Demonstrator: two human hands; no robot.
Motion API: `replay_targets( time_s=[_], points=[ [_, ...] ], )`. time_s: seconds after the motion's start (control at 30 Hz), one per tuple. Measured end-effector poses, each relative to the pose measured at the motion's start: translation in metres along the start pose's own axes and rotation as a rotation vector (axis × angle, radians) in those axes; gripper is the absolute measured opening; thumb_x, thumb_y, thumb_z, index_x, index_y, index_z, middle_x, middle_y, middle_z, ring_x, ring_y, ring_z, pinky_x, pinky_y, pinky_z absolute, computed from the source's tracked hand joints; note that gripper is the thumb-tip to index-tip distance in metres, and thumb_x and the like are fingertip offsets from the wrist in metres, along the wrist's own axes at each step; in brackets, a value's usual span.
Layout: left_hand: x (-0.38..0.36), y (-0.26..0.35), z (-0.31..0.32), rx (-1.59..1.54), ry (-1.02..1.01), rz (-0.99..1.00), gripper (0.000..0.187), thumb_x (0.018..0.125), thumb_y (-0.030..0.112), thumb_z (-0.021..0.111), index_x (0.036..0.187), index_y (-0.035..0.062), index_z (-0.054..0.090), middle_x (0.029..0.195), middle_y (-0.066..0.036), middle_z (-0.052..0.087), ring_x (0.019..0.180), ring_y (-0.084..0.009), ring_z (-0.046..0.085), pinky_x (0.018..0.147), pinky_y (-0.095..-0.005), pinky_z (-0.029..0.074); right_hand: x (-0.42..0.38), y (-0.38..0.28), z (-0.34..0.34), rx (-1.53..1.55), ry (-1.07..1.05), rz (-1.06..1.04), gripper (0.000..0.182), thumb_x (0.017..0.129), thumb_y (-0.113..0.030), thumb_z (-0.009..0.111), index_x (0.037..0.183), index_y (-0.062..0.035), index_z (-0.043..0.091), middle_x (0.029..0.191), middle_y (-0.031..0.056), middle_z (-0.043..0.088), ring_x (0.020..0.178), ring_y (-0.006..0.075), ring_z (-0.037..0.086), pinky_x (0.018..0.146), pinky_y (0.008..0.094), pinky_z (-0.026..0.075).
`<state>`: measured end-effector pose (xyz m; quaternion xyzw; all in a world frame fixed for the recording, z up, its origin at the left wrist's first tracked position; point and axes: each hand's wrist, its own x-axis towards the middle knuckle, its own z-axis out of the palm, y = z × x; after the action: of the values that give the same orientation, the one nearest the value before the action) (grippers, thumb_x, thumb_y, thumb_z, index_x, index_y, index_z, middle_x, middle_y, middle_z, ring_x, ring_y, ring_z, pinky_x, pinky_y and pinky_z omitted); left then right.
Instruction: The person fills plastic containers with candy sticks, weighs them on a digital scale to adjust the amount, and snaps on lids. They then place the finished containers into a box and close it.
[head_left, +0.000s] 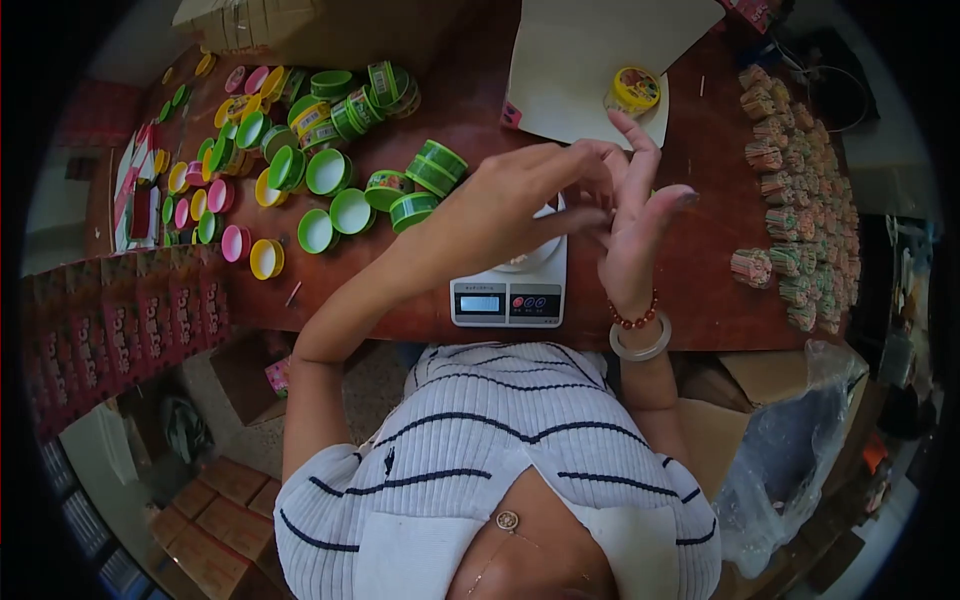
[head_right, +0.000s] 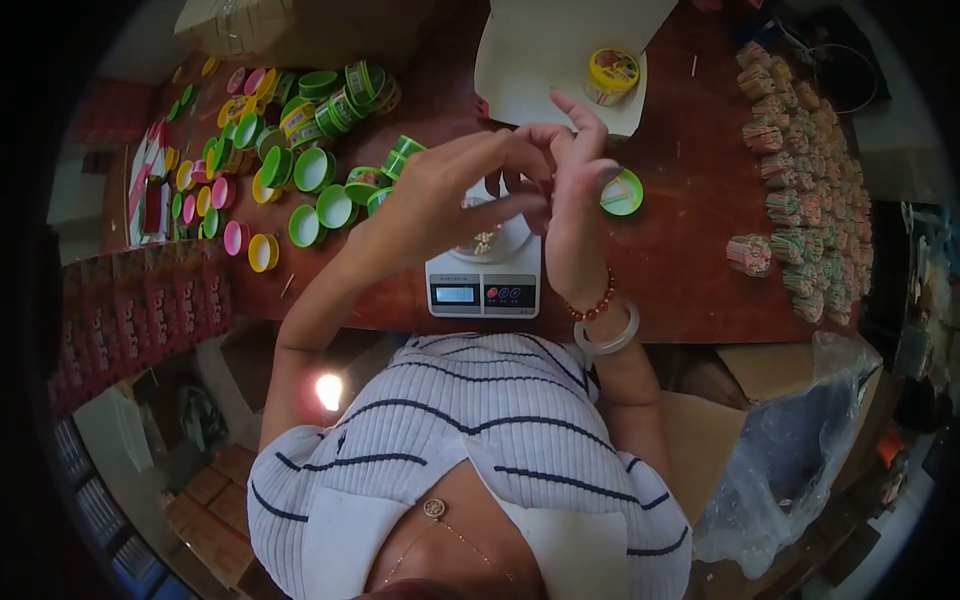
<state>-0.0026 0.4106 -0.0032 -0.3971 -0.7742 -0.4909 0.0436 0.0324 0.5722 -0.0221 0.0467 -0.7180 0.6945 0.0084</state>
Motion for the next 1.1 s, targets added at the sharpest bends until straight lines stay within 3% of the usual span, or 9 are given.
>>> replay_targets(
  time_s=[0.17,0.23,0.43,0.5,0.6,0.73,0.83,0.93,1.1],
  points=[
    [-0.003,0.003,-0.008,-0.086,0.014,-0.061,0.026,0.084,0.005,0.082,0.104,0.0000,0.068,0.097,-0.013,0.078,0.089,-0.0281,0.078,0.078,-0.0364,0.062,0.003,-0.005,0.010,0.036,0.011,-0.081,0.120,0.085,-0.096,0.004,0.161,-0.0047,0.016,0.132,0.0145,0.054,0.108,0.0230,0.065,0.094,0.0328,0.052],
    [-0.005,0.001,-0.008,-0.377,0.046,-0.215,0.028,0.084,0.002,0.082,0.108,-0.0013,0.067,0.099,-0.012,0.079,0.090,-0.0257,0.079,0.080,-0.0353,0.063,0.003,-0.008,0.015,0.052,0.007,-0.109,0.120,0.084,-0.097,0.006,0.162,-0.0060,0.014,0.135,0.0150,0.051,0.112,0.0251,0.065,0.096,0.0347,0.053],
    [-0.009,0.010,-0.020,-0.126,-0.005,-0.176,0.026,0.083,0.001,0.081,0.106,-0.0031,0.069,0.096,-0.013,0.079,0.086,-0.0240,0.079,0.077,-0.0332,0.063,0.005,-0.012,0.022,0.087,-0.078,-0.052,0.121,0.082,-0.098,0.010,0.164,-0.0081,0.010,0.136,0.0144,0.047,0.122,0.0294,0.063,0.101,0.0374,0.053],
    [-0.011,0.011,-0.021,-0.127,0.009,-0.214,0.023,0.082,0.002,0.081,0.103,-0.0033,0.070,0.094,-0.013,0.079,0.085,-0.0227,0.079,0.076,-0.0322,0.063,0.005,-0.007,0.026,0.185,-0.086,-0.110,0.108,0.096,-0.087,0.022,0.161,-0.0008,0.013,0.131,0.0168,0.046,0.111,0.0238,0.063,0.093,0.0354,0.056],
    [-0.017,0.011,-0.024,-0.170,0.019,-0.313,0.020,0.081,0.003,0.080,0.098,-0.0034,0.071,0.090,-0.012,0.079,0.083,-0.0196,0.079,0.075,-0.0303,0.062,0.003,0.003,0.037,0.189,-0.044,-0.172,0.105,0.099,-0.084,0.023,0.161,-0.0005,0.013,0.132,0.0177,0.048,0.097,0.0203,0.065,0.084,0.0323,0.056],
    [-0.037,0.015,-0.038,-0.161,0.082,-0.382,0.017,0.082,0.004,0.079,0.096,-0.0024,0.072,0.085,-0.010,0.077,0.078,-0.0150,0.077,0.072,-0.0285,0.061,-0.005,0.004,0.024,-0.002,-0.088,-0.115,0.112,0.091,-0.092,0.013,0.164,-0.0071,0.015,0.141,0.0159,0.049,0.095,0.0200,0.069,0.079,0.0282,0.055],
    [-0.059,0.020,-0.040,-0.056,0.008,-0.462,0.017,0.081,0.001,0.079,0.096,-0.0024,0.071,0.083,-0.010,0.076,0.077,-0.0159,0.077,0.073,-0.0290,0.061,-0.005,0.025,-0.001,-0.111,0.063,-0.040,0.103,0.099,-0.084,0.011,0.159,-0.0026,0.031,0.141,0.0177,0.051,0.068,0.0090,0.058,0.058,0.0239,0.051],
    [-0.073,0.011,-0.032,-0.053,-0.054,-0.490,0.018,0.082,-0.002,0.078,0.098,-0.0032,0.070,0.086,-0.011,0.075,0.079,-0.0174,0.077,0.074,-0.0291,0.062,-0.002,0.034,-0.024,-0.110,0.100,0.036,0.100,0.101,-0.080,0.010,0.156,-0.0013,0.036,0.140,0.0175,0.053,0.069,0.0093,0.059,0.059,0.0236,0.052],
    [-0.074,0.008,-0.027,-0.024,-0.044,-0.352,0.020,0.083,-0.003,0.076,0.101,-0.0020,0.068,0.090,-0.013,0.074,0.078,-0.0231,0.077,0.071,-0.0328,0.062,-0.003,0.037,-0.043,-0.179,0.170,0.024,0.098,0.103,-0.077,0.007,0.154,0.0003,0.039,0.139,0.0164,0.055,0.069,0.0090,0.059,0.061,0.0232,0.052]
  ],
)
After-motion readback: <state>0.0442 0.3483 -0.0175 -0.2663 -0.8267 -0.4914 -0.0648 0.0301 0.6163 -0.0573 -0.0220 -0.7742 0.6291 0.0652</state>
